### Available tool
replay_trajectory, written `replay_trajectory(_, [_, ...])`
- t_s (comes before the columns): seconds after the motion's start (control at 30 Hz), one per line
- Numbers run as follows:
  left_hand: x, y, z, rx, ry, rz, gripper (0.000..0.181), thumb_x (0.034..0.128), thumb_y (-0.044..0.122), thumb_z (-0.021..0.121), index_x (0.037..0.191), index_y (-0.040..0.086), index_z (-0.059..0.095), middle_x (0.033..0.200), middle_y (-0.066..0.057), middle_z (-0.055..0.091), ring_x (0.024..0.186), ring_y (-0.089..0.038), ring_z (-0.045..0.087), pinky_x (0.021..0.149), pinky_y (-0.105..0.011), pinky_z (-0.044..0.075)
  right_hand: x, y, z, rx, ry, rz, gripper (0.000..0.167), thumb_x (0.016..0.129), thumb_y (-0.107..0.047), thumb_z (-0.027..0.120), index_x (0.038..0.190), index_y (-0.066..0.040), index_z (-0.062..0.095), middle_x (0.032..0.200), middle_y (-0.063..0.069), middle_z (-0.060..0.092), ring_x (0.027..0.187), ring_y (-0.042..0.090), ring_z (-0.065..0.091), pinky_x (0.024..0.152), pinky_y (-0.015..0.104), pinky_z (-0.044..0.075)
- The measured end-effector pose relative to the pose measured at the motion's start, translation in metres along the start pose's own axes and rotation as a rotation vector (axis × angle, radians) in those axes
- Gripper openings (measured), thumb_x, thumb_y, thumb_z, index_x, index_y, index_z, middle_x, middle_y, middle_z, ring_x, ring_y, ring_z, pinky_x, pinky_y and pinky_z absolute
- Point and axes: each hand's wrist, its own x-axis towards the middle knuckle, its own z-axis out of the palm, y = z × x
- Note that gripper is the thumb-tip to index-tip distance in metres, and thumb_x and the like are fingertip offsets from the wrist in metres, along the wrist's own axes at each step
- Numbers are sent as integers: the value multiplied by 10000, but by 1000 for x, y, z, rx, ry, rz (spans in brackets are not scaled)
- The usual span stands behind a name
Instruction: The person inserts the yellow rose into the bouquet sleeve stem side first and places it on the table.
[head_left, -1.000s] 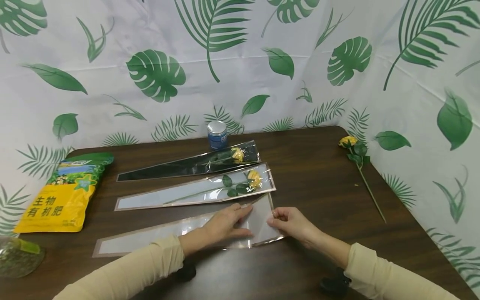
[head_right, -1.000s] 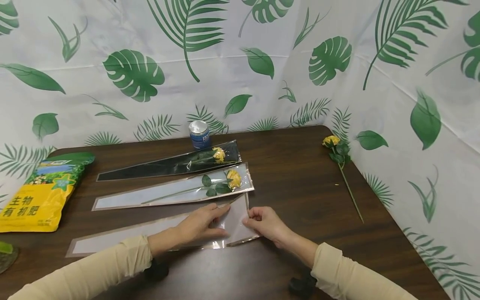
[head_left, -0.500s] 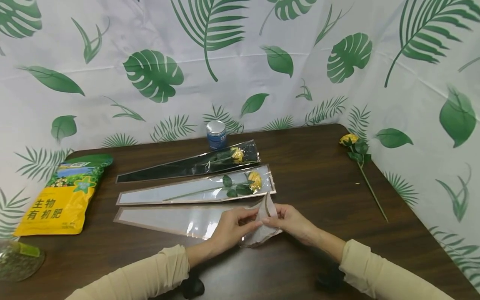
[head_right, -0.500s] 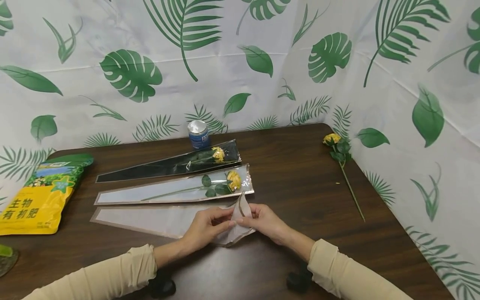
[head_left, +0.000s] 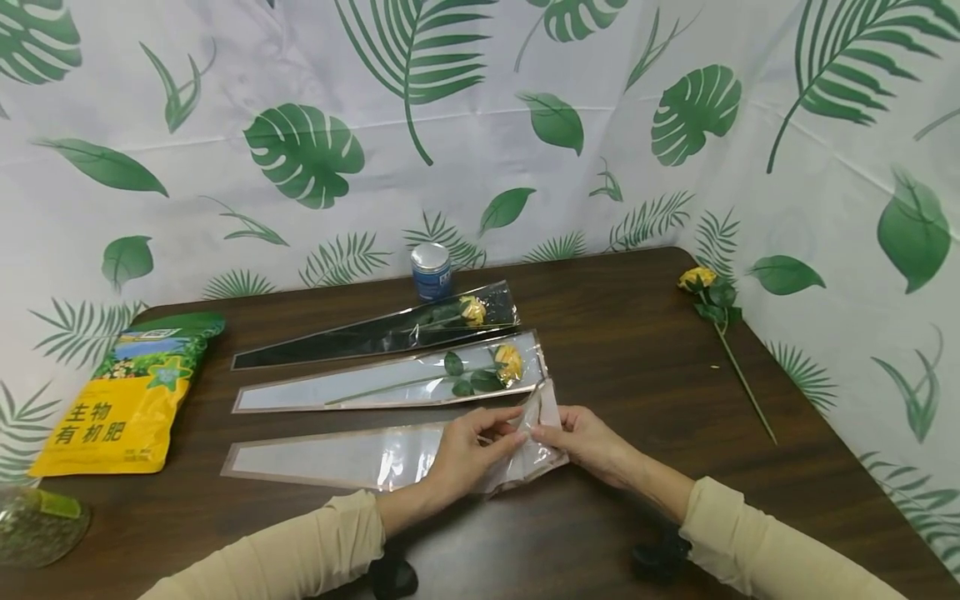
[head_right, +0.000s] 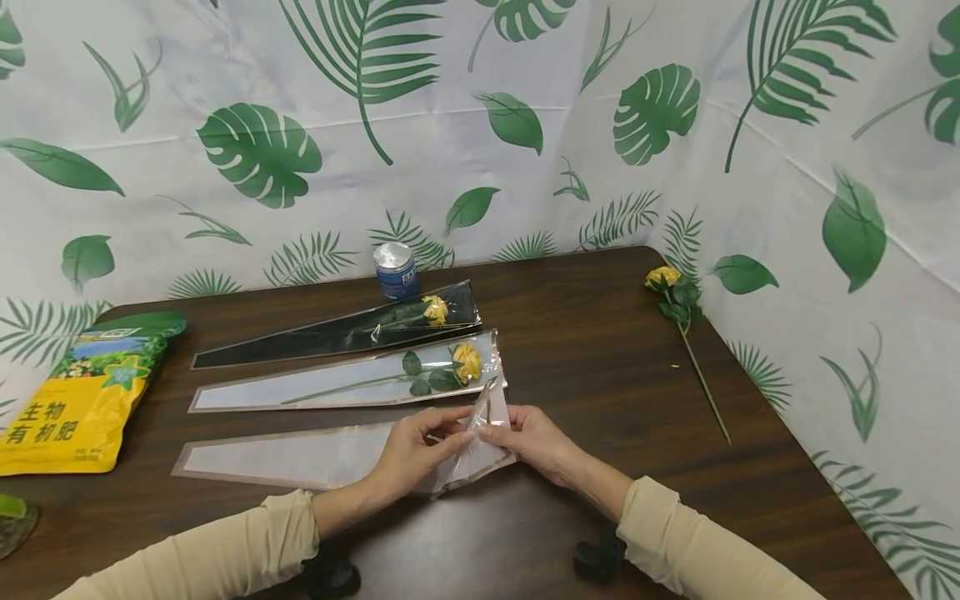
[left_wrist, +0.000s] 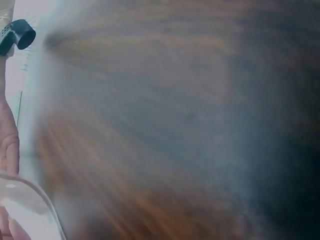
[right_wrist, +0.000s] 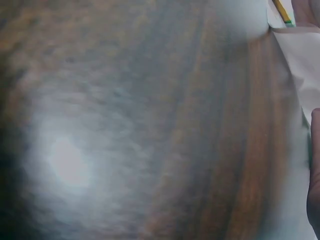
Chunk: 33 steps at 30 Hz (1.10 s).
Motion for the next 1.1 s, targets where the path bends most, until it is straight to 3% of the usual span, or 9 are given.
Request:
replay_trajectory(0.2, [1, 3, 2, 55, 57, 95, 289, 815, 112, 723, 1087, 18, 692, 915, -105, 677, 808, -169, 625, 680, -234, 539, 3, -4, -1, -50, 13, 1, 415, 899, -241, 643, 1102, 114, 570, 899, -7, 706, 807, 82, 642, 705, 229, 524])
replay_trajectory(0.5, [4, 7, 5, 139, 106, 148, 145, 825, 86, 707, 962, 49, 738, 887, -55, 719, 797, -106, 633, 669, -201, 524, 3, -2, -2, -30, -4, -13, 347, 937, -218, 585, 1111, 82, 580, 905, -43, 702, 824, 73, 645, 710, 224, 515])
replay_trajectory(0.6, [5, 6, 4, 141, 118, 135, 127, 828, 82, 703, 945, 50, 737, 881, -57, 728, 774, -95, 640, 660, -190, 517, 3, -2, -2, 0, -17, -10, 369, 954, -240, 554, 1131, 84, 562, 935, -25, 701, 854, 87, 650, 736, 243, 524])
replay_trajectory(0.77, [8, 7, 3, 81, 137, 45, 111, 818, 77, 714, 923, 52, 737, 829, -66, 727, 682, -16, 588, 612, -157, 481, -2, -2, -5, 42, 16, 15, 490, 976, -266, 514, 1251, 136, 459, 1063, 71, 668, 931, 130, 647, 809, 331, 540])
replay_trajectory(0.97, [7, 13, -1, -2, 154, 18, 126, 799, 49, 726, 920, 17, 728, 774, -109, 707, 643, 11, 566, 593, -152, 483, -3, -4, -9, -132, 124, 43, 353, 952, -223, 558, 1068, 110, 575, 826, 41, 686, 717, 129, 662, 625, 289, 557])
replay_trajectory(1.1, [4, 19, -4, -53, 145, 3, 137, 809, 55, 719, 938, 11, 724, 774, -122, 703, 637, 1, 593, 589, -170, 503, 2, -7, -12, -244, 139, 67, 291, 941, -230, 577, 950, 57, 618, 698, 3, 646, 595, 126, 634, 521, 254, 525])
